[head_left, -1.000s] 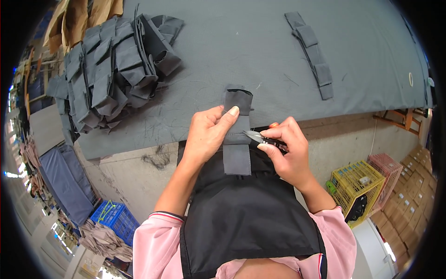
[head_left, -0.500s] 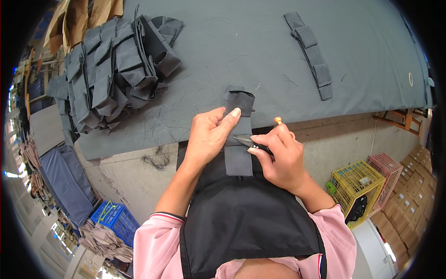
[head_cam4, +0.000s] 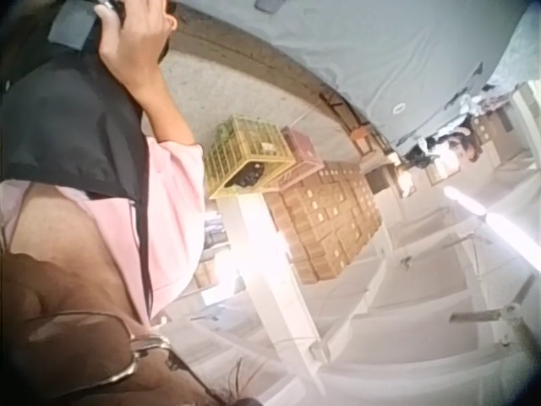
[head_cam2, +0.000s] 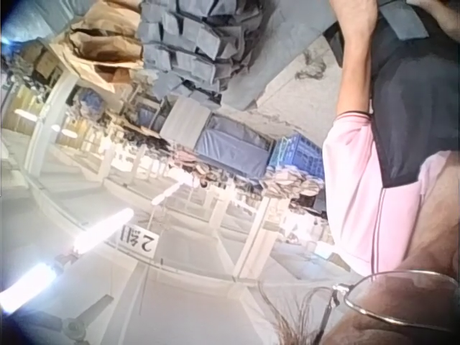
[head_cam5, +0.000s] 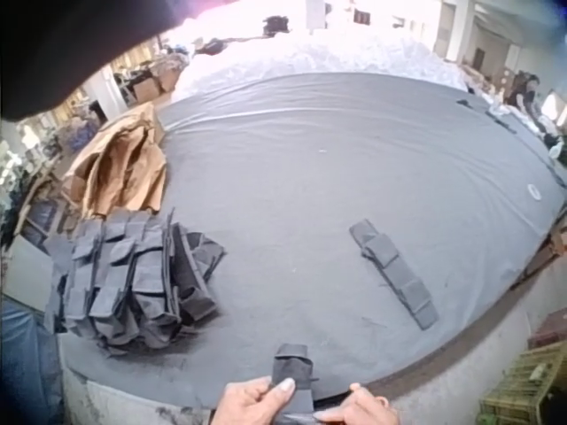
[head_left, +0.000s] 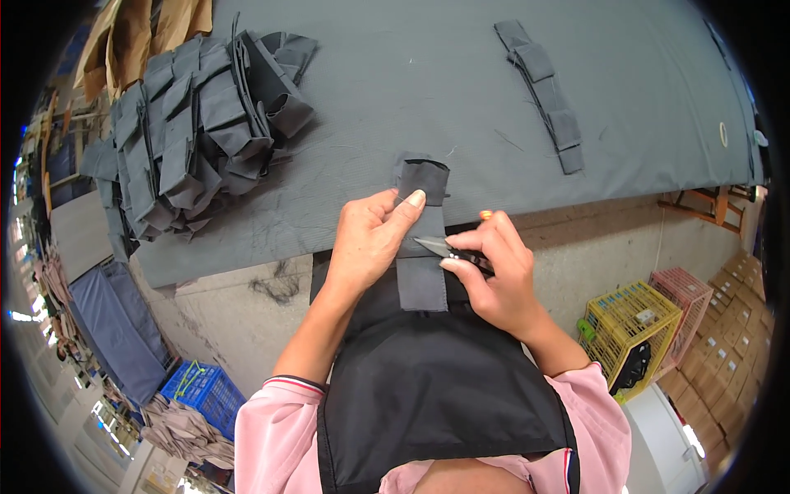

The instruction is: Trimming and preparing small black fabric pieces using thread snips on a large work table.

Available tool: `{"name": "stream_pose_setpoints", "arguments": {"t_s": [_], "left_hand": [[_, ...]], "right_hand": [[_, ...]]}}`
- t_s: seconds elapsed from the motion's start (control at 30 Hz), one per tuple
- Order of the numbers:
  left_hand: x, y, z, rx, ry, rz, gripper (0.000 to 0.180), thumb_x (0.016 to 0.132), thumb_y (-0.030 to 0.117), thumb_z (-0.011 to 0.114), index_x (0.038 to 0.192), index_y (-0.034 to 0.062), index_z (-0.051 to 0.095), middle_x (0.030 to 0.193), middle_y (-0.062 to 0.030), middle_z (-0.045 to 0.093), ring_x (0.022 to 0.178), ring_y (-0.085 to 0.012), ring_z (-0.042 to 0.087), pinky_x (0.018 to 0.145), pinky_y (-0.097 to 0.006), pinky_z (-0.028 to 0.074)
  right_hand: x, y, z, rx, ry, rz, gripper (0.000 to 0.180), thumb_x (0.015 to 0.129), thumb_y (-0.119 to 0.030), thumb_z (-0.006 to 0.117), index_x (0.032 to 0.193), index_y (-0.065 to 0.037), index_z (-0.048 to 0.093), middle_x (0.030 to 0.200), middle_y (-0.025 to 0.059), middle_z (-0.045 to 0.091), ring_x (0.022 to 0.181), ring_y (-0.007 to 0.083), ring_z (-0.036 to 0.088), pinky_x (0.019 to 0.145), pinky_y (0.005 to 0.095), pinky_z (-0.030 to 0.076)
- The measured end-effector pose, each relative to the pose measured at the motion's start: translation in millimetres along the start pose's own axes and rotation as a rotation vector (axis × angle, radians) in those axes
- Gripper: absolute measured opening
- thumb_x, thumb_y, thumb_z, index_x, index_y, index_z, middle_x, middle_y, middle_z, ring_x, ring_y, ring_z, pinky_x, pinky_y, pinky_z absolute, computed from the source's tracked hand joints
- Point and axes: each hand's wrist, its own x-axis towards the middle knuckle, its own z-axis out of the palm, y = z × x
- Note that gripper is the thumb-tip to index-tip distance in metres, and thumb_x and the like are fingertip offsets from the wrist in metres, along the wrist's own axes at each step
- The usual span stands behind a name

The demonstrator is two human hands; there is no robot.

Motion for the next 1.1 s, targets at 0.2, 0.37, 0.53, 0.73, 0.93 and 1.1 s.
{"name": "stream_pose_setpoints", "arguments": {"t_s": [0.2, 0.37, 0.53, 0.73, 0.93, 1.1], "left_hand": [[-7.2, 26.4, -1.1, -0.155, -0.029, -0.049, 0.041, 0.09, 0.027, 0.061, 0.059, 0.0046, 0.048, 0.057, 0.0079, 0.039, 0.056, -0.0022, 0.03, 0.048, -0.022, 0.029], [1.9, 26.2, -3.2, -0.106, -0.125, -0.074, 0.032, 0.091, 0.025, 0.061, 0.068, 0.0034, 0.056, 0.063, 0.0057, 0.05, 0.057, -0.0012, 0.039, 0.056, -0.019, 0.038], [-0.2, 33.1, -6.4, -0.416, -0.193, -0.219, 0.025, 0.091, 0.023, 0.06, 0.089, -0.0021, 0.063, 0.081, -0.002, 0.064, 0.072, -0.0054, 0.056, 0.067, -0.021, 0.046], [0.0, 39.1, -3.0, -0.296, -0.113, -0.055, 0.025, 0.09, 0.022, 0.061, 0.087, -0.0024, 0.063, 0.079, 0.0018, 0.061, 0.072, -0.0033, 0.05, 0.068, -0.019, 0.041], [8.6, 60.2, 2.0, -0.225, 0.087, 0.152, 0.025, 0.09, 0.022, 0.062, 0.08, -0.0015, 0.063, 0.068, 0.0066, 0.051, 0.063, -0.0015, 0.038, 0.056, -0.019, 0.032], [8.3, 53.5, 2.7, -0.043, 0.047, 0.212, 0.025, 0.09, 0.023, 0.062, 0.079, 0.0004, 0.063, 0.065, 0.006, 0.047, 0.061, -0.0024, 0.035, 0.051, -0.02, 0.028]], "right_hand": [[0.8, -3.7, 1.7, 0.447, 0.182, 0.243, 0.031, 0.07, 0.0, 0.072, 0.098, -0.005, 0.06, 0.086, 0.0048, 0.047, 0.065, 0.0096, 0.048, 0.056, 0.025, 0.041], [11.4, 4.5, 10.8, 0.498, 0.035, 0.226, 0.017, 0.073, -0.002, 0.073, 0.085, -0.005, 0.061, 0.073, 0.001, 0.045, 0.061, 0.0084, 0.042, 0.054, 0.0225, 0.035], [4.5, 21.9, -11.2, 1.128, 0.097, 0.567, 0.026, 0.09, -0.017, 0.059, 0.069, -0.004, 0.051, 0.066, -0.0037, 0.044, 0.054, 0.004, 0.032, 0.051, 0.0211, 0.028], [1.8, 10.4, -15.2, 0.75, 0.029, 0.499, 0.021, 0.096, -0.016, 0.049, 0.099, 0.0, 0.063, 0.058, -0.0055, 0.045, 0.05, 0.0011, 0.034, 0.046, 0.0196, 0.027], [14.3, -1.1, -15.8, 0.592, 0.127, 0.323, 0.012, 0.085, -0.011, 0.064, 0.092, -0.002, 0.06, 0.069, 0.0013, 0.054, 0.056, 0.0073, 0.047, 0.051, 0.0228, 0.039], [29.7, 2.8, -4.9, 0.196, 0.039, 0.061, 0.02, 0.073, -0.004, 0.073, 0.087, -0.003, 0.058, 0.073, 0.003, 0.051, 0.061, 0.0145, 0.048, 0.055, 0.0231, 0.039]]}}
